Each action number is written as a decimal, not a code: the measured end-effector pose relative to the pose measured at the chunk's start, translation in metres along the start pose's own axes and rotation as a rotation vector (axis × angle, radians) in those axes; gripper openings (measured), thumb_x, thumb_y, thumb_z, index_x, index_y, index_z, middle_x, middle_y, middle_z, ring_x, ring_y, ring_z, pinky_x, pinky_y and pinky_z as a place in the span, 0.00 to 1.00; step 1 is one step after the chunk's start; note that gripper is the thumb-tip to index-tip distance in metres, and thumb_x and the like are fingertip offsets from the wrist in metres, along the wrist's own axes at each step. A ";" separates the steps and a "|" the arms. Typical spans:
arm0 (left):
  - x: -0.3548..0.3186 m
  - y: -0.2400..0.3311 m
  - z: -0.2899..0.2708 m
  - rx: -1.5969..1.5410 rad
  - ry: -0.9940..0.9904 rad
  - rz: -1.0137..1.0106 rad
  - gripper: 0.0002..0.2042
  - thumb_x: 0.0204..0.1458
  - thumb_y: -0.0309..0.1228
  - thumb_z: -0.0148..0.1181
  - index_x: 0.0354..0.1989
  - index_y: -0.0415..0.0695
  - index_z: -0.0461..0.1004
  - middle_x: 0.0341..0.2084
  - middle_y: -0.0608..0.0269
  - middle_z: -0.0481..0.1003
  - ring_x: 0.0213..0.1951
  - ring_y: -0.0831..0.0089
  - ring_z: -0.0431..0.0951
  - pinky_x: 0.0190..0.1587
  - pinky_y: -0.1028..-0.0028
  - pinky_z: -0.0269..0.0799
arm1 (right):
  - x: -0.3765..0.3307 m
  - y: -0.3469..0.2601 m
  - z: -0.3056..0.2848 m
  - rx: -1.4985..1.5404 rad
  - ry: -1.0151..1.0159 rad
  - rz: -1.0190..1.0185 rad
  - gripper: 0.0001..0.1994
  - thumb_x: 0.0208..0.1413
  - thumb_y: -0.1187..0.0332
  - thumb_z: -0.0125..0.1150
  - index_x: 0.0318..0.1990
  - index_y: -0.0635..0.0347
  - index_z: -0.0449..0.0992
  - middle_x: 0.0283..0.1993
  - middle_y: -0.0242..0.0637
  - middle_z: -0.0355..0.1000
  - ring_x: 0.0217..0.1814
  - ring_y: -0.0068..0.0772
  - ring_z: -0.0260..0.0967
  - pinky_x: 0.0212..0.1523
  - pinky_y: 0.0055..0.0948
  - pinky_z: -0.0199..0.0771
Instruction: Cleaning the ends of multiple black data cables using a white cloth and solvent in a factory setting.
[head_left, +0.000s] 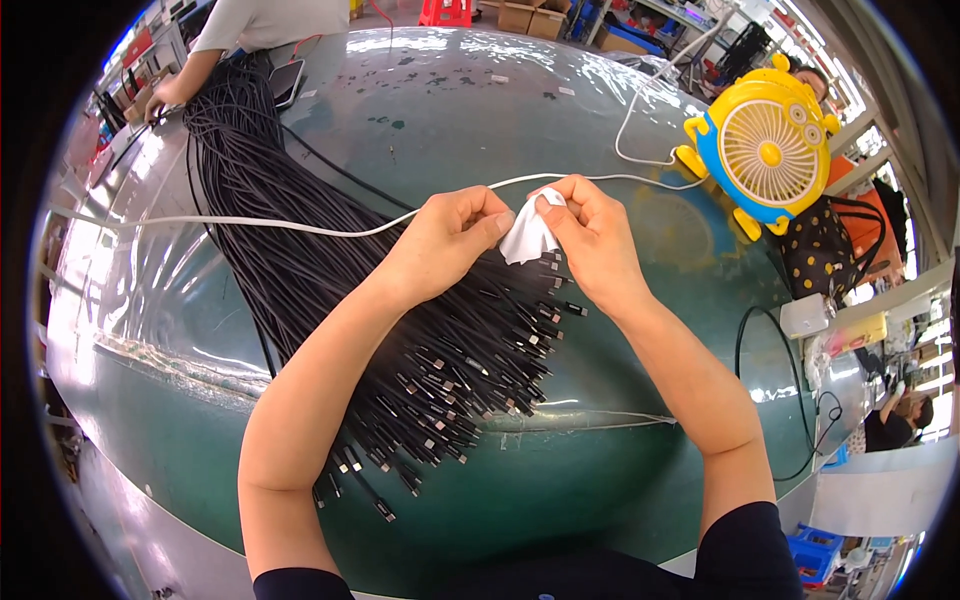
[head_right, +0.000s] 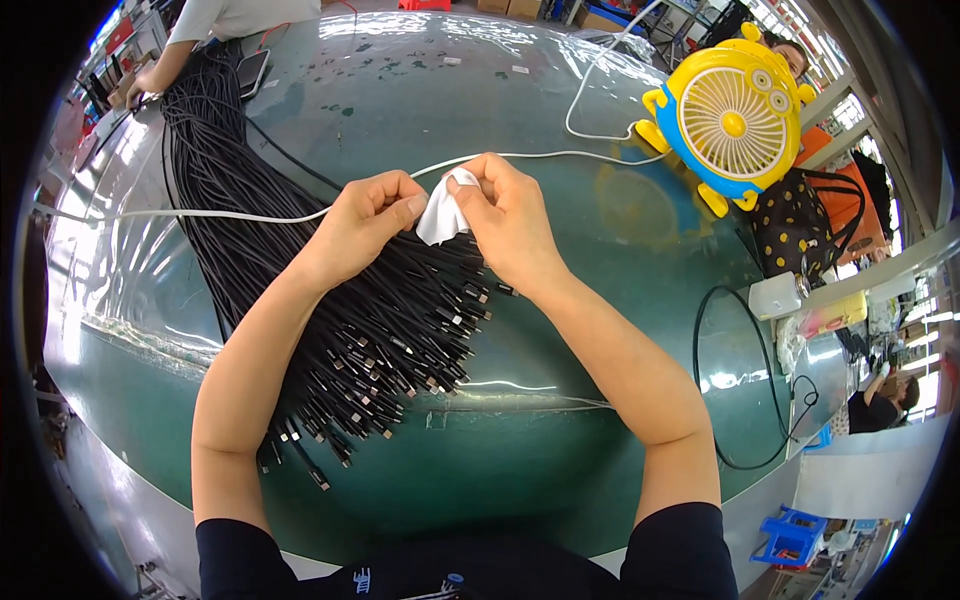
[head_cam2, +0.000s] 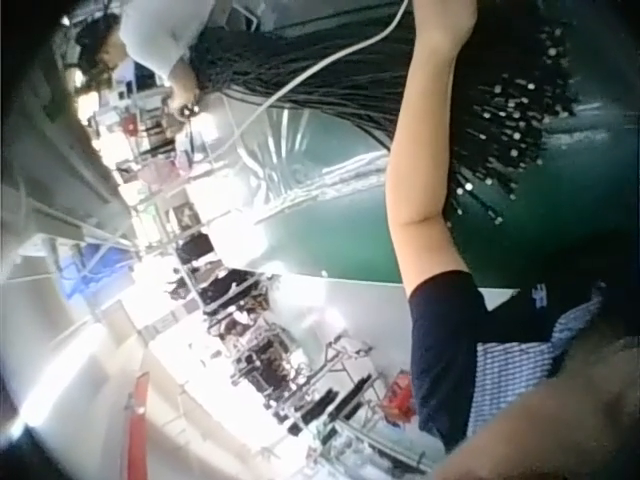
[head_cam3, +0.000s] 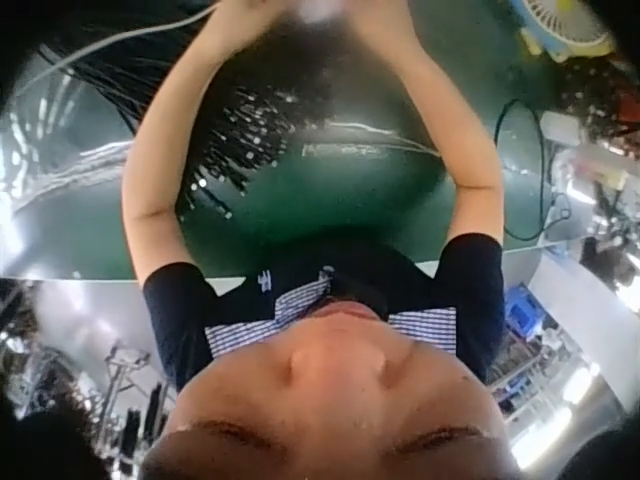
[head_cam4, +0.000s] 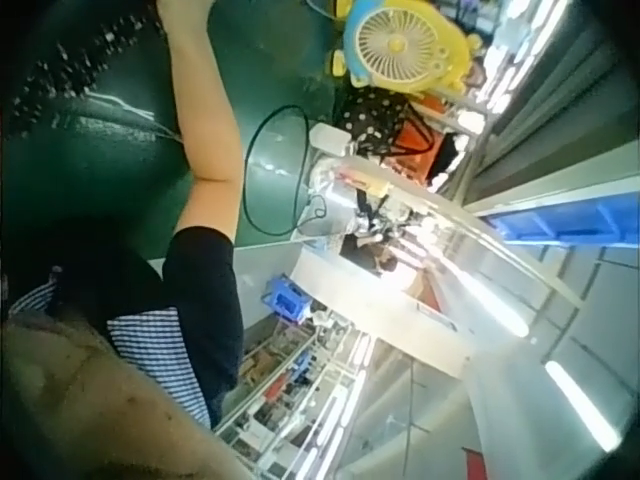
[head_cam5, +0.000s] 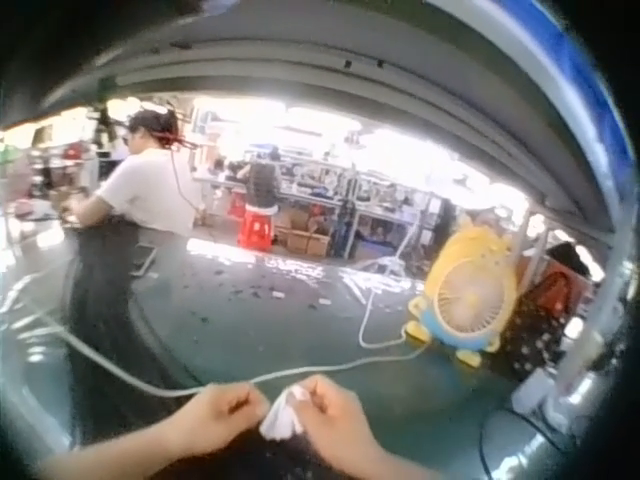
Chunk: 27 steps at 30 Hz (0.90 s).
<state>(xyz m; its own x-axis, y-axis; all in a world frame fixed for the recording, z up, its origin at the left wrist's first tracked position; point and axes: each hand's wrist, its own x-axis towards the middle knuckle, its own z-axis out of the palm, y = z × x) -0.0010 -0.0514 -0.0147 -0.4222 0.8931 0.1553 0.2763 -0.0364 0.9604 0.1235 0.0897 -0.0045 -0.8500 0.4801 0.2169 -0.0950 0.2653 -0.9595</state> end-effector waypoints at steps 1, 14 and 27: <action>-0.001 0.001 0.000 0.009 0.001 -0.010 0.08 0.59 0.28 0.52 0.31 0.37 0.70 0.24 0.75 0.66 0.29 0.85 0.62 0.33 0.82 0.61 | -0.001 -0.001 -0.001 -0.002 -0.007 -0.001 0.07 0.60 0.70 0.54 0.37 0.66 0.71 0.27 0.30 0.72 0.28 0.14 0.64 0.29 0.20 0.63; -0.001 -0.012 0.004 0.403 -0.056 0.135 0.12 0.59 0.32 0.53 0.45 0.38 0.75 0.38 0.63 0.76 0.41 0.76 0.73 0.49 0.76 0.66 | -0.057 -0.006 -0.100 -0.012 0.135 0.129 0.08 0.60 0.69 0.54 0.41 0.64 0.74 0.33 0.27 0.73 0.35 0.13 0.66 0.38 0.17 0.65; 0.001 0.007 0.008 0.466 -0.139 0.033 0.07 0.53 0.29 0.58 0.35 0.39 0.77 0.30 0.62 0.75 0.36 0.72 0.73 0.43 0.74 0.67 | -0.154 -0.004 -0.195 -0.084 0.425 0.312 0.09 0.61 0.67 0.52 0.44 0.61 0.74 0.35 0.26 0.71 0.36 0.13 0.66 0.38 0.17 0.65</action>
<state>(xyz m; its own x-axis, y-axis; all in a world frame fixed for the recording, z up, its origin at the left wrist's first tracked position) 0.0073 -0.0468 -0.0096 -0.2964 0.9473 0.1215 0.6585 0.1106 0.7444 0.3556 0.1773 0.0006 -0.5444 0.8388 -0.0062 0.1852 0.1130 -0.9762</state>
